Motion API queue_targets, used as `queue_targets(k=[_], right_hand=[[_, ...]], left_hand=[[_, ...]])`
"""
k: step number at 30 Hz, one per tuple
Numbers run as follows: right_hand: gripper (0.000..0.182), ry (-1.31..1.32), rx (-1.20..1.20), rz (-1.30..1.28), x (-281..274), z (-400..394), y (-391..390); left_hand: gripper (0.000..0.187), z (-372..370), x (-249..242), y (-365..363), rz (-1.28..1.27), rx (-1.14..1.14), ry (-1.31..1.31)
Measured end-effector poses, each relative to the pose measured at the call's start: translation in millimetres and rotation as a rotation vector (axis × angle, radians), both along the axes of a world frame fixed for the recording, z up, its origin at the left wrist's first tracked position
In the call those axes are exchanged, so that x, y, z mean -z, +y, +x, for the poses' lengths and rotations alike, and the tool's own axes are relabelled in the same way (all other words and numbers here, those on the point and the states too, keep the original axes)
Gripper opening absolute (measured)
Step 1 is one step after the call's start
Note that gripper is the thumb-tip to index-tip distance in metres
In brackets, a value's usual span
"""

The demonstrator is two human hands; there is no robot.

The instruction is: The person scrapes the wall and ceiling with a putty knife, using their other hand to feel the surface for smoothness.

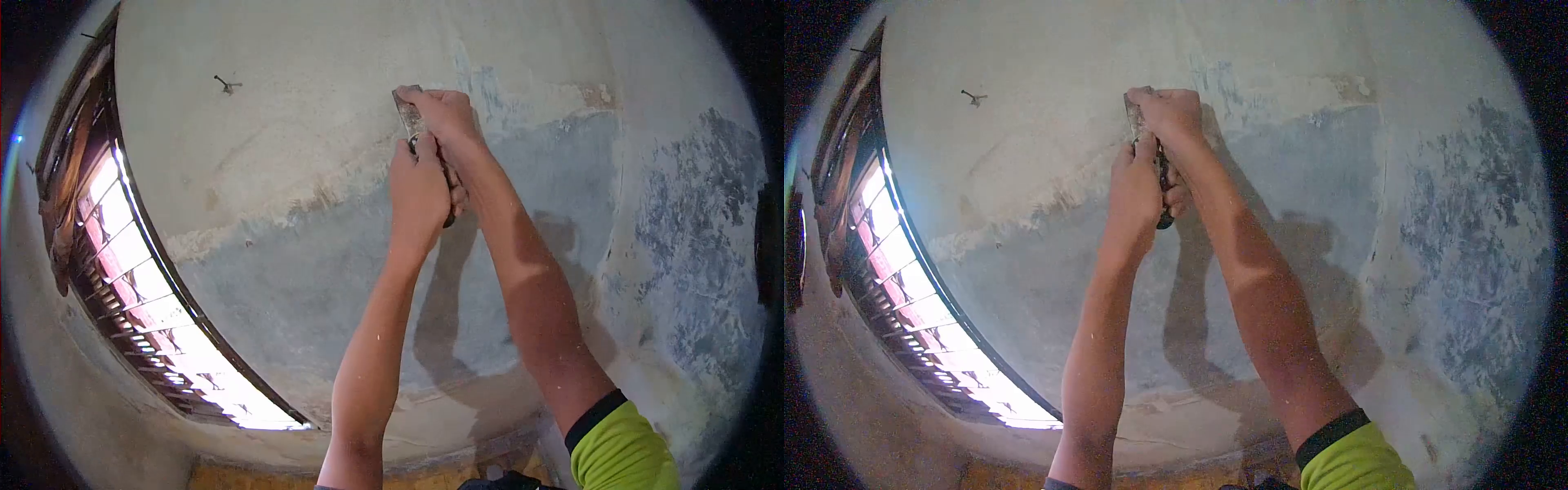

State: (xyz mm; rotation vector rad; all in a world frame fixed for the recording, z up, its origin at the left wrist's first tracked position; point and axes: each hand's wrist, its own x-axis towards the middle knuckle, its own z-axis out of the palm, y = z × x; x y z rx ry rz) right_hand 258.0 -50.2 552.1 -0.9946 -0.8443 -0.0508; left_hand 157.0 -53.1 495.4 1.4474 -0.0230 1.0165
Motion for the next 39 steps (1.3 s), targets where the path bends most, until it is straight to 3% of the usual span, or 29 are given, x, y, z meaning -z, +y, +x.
queue_targets(k=[3,6,9,11,12,14,16,18,19,21,22,24,26,30,31,34,37,39], right_hand=[[0.03,0.023,-0.037,-0.126,31,5,0],[0.032,0.01,0.016,-0.229,60,-7,-14],[0.035,0.025,0.051,-0.204,39,-17,-13],[0.036,0.009,0.051,-0.21,31,-15,-11],[0.037,-0.021,0.041,-0.239,34,-12,-13],[0.039,-0.109,0.022,-0.244,53,-10,-19],[0.04,-0.226,0.013,-0.183,96,-19,-32],[0.039,-0.103,-0.022,-0.389,139,-65,-82],[0.037,-0.032,-0.076,-0.323,180,-74,-86],[0.031,-0.218,-0.144,-0.227,278,-76,-94],[0.036,-0.243,-0.041,-0.382,291,-107,-115],[0.047,0.001,-0.373,-0.428,322,-139,-134],[0.054,-0.031,-0.364,-0.407,354,-146,-135],[0.052,0.086,-0.439,-0.468,353,-135,-150],[0.055,-0.033,-0.329,-0.516,348,-130,-151],[0.055,0.188,-0.324,-0.388,332,-120,-148],[0.045,-0.122,0.057,-0.505,321,-90,-134],[0.04,-0.112,0.18,-0.332,304,-68,-125]], left_hand=[[0.03,4,33,6,0.261,-0.357,0.017],[0.031,-21,58,-5,-0.005,-0.063,0.163],[0.03,-9,44,8,0.131,-0.166,0.088],[0.031,-11,31,-1,0.011,-0.023,0.06],[0.032,-15,32,-6,-0.056,0.049,0.048],[0.032,-16,59,2,0.051,-0.056,0.082],[0.033,-27,90,3,0.116,-0.133,0.11],[0.032,-52,141,-5,0.119,-0.222,0.094],[0.028,-64,167,-9,0.116,-0.285,0.059],[0.027,-101,194,-30,-0.033,-0.235,0.249],[0.025,-108,211,-32,-0.109,-0.209,0.248],[0.023,-115,239,-40,-0.225,-0.144,0.241],[0.021,-117,251,-47,-0.289,-0.066,0.215],[0.022,-111,268,-31,-0.082,-0.047,0.359],[0.022,-109,261,-27,-0.032,-0.047,0.401],[0.026,-99,250,-13,0.188,-0.053,0.389],[0.031,-104,241,4,0.314,-0.052,0.319],[0.033,-109,240,22,0.325,-0.067,0.275]])
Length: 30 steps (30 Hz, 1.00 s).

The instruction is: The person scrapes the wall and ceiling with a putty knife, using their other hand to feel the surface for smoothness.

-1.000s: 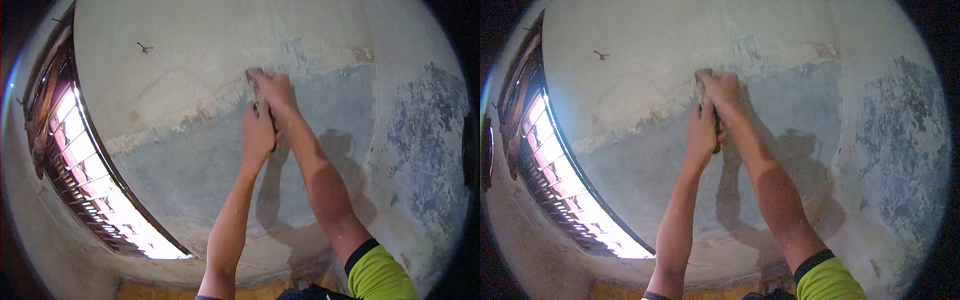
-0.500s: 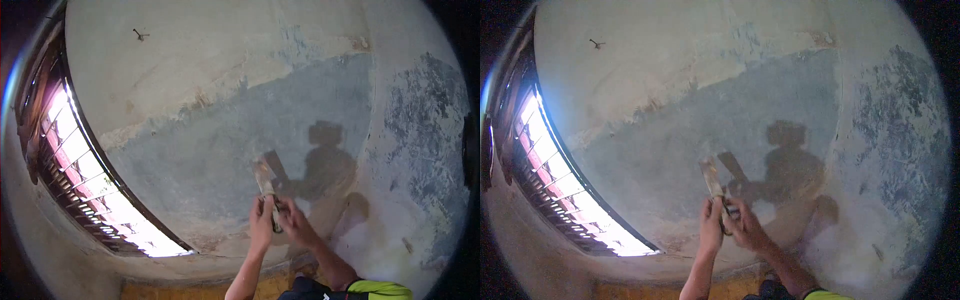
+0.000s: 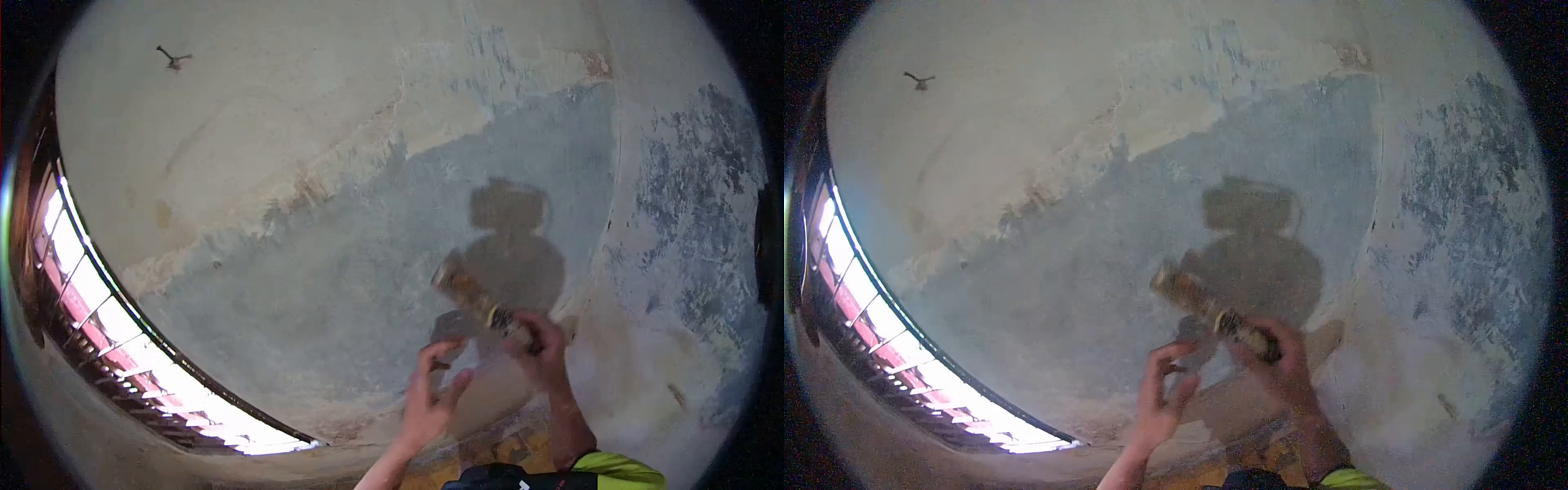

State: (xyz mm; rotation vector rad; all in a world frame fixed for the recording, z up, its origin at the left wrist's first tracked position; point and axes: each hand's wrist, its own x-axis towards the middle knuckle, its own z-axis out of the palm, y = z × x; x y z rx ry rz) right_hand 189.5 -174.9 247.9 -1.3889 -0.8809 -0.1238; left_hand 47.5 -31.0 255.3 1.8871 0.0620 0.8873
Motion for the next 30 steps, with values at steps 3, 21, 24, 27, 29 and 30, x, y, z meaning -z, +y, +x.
queue_targets(k=[3,21,24,27,29,30], right_hand=[[0.036,-0.011,0.135,0.159,-41,29,10],[0.028,-0.553,0.748,0.076,-219,29,34],[0.027,-0.553,0.822,0.122,-200,2,56],[0.027,-0.601,0.864,0.151,-202,1,65],[0.027,-0.623,0.87,0.16,-209,1,70],[0.027,-0.6,0.857,0.144,-210,-4,71]], left_hand=[[0.035,-24,18,31,-0.061,-0.02,-0.057],[0.034,-64,55,102,-0.222,0.223,-0.025],[0.036,-77,44,112,-0.217,0.253,-0.025],[0.037,-77,63,134,-0.108,0.29,-0.084],[0.036,-81,63,139,-0.092,0.308,-0.075],[0.036,-87,46,133,-0.14,0.314,-0.036]])
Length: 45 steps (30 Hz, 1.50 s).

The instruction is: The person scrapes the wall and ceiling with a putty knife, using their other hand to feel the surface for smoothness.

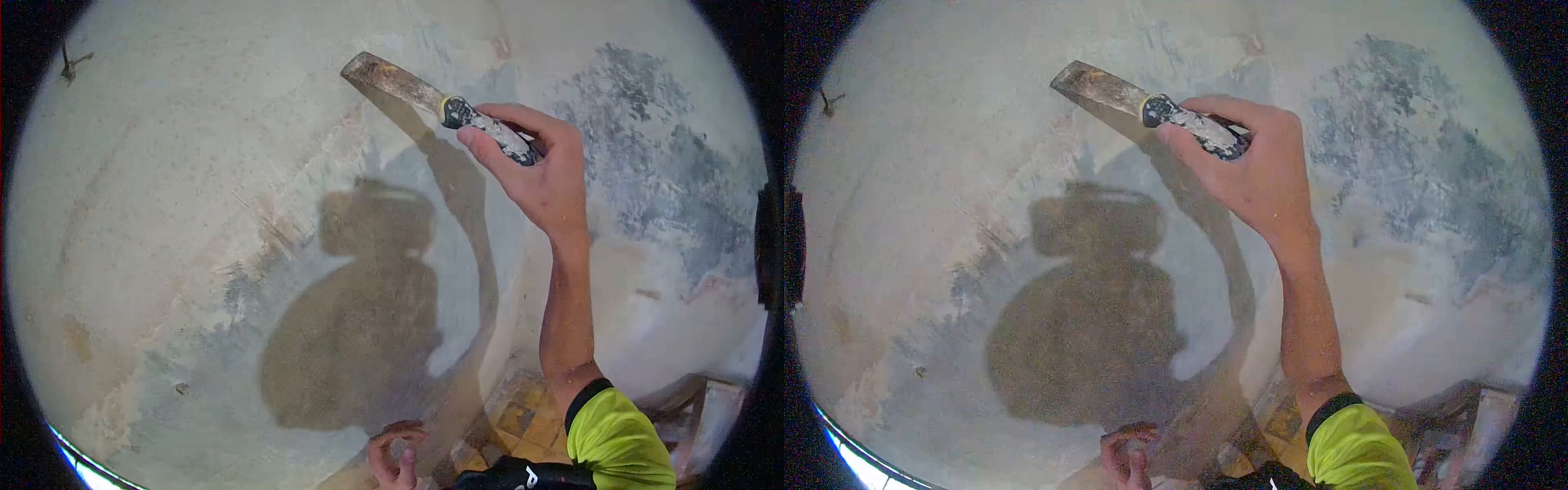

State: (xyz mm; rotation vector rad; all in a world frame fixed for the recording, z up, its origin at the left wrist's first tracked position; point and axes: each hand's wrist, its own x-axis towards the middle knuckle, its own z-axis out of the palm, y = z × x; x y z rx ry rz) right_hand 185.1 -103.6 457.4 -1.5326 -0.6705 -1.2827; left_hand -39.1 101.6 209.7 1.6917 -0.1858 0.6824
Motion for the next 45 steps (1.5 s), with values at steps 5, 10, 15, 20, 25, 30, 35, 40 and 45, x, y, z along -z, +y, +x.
queue_targets(k=[5,10,15,20,25,30,35,40,45], right_hand=[[0.031,0.081,0.064,-0.165,4,-17,0],[0.055,0.202,0.046,-0.342,-7,-26,12],[0.063,-0.046,0.083,-0.542,-9,-18,16],[0.062,-0.034,0.116,-0.518,-9,-24,36],[0.066,0.116,0.113,-0.491,-8,-31,34],[0.069,0.162,0.119,-0.468,-26,-28,33],[0.069,0.186,0.164,-0.454,-11,-33,38],[0.066,0.16,0.16,-0.455,-31,-30,39],[0.053,0.312,-0.12,-0.265,47,-42,40]], left_hand=[[0.034,-11,2,6,-0.101,0.025,0.058],[0.034,-12,5,14,-0.087,0.06,0.073],[0.034,-16,6,18,-0.093,0.091,0.087],[0.034,-18,7,22,-0.093,0.127,0.1],[0.034,-21,11,29,-0.089,0.159,0.11],[0.034,-20,13,29,-0.067,0.182,0.109],[0.034,-25,8,31,-0.085,0.197,0.116],[0.035,-30,18,37,0.051,0.139,0.137],[0.036,-37,40,36,-0.075,0.224,0.179]])
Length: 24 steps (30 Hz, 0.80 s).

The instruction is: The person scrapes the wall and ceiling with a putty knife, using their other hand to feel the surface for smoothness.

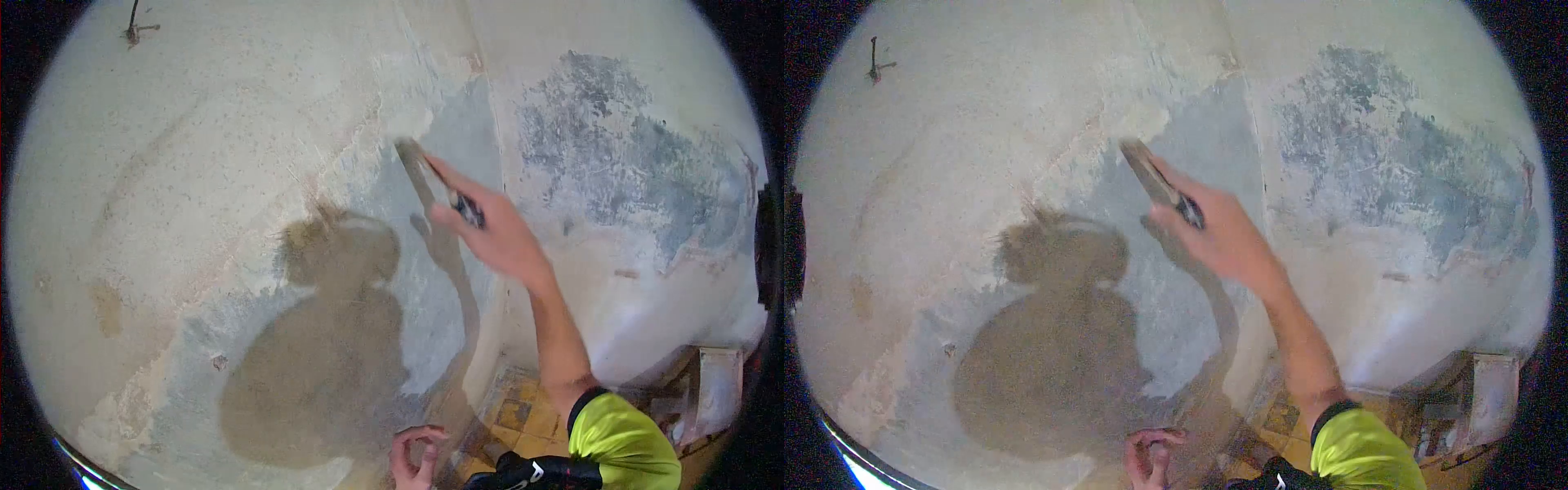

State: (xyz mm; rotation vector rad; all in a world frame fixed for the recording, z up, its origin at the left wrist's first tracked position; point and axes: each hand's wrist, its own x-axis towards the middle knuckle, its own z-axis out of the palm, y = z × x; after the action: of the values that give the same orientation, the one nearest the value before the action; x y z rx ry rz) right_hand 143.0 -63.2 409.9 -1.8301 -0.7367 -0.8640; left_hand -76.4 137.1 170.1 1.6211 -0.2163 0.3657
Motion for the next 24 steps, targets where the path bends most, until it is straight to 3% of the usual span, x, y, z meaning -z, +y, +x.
queue_targets(k=[1,2,4,6,9,12,13,16,19,22,24], right_hand=[[0.051,0.134,-0.056,0.095,19,-12,0],[0.048,0.433,-0.143,0.238,33,-33,0],[0.037,0.591,-0.331,0.412,71,-52,2],[0.025,0.602,-0.527,0.465,114,-57,1],[0.019,0.768,-0.635,0.65,139,-79,0],[0.016,1.0,-0.685,0.666,156,-74,-12],[0.016,0.97,-0.737,0.696,170,-65,-13],[0.021,0.841,-0.656,0.433,188,-38,-19],[0.026,0.732,-0.662,0.27,161,-18,-38],[0.034,0.627,-0.629,0.179,124,15,-51],[0.034,0.391,-0.606,0.248,94,45,-38]], left_hand=[[0.037,-2,6,-2,-0.04,0.007,0.027],[0.037,0,9,-5,-0.032,-0.01,0.06],[0.039,1,14,-11,-0.01,-0.047,0.129],[0.039,5,-11,-24,-0.03,-0.002,0.142],[0.038,15,-10,-45,-0.114,-0.011,0.162],[0.044,40,11,-64,-0.234,0.036,0.169],[0.046,47,13,-72,-0.272,0.064,0.17],[0.035,53,-9,-113,-0.387,-0.11,0.48],[0.028,88,-48,-148,-0.337,-0.107,0.355],[0.025,119,-87,-174,-0.517,-0.123,0.281],[0.023,153,-105,-178,-0.375,-0.202,0.114]])
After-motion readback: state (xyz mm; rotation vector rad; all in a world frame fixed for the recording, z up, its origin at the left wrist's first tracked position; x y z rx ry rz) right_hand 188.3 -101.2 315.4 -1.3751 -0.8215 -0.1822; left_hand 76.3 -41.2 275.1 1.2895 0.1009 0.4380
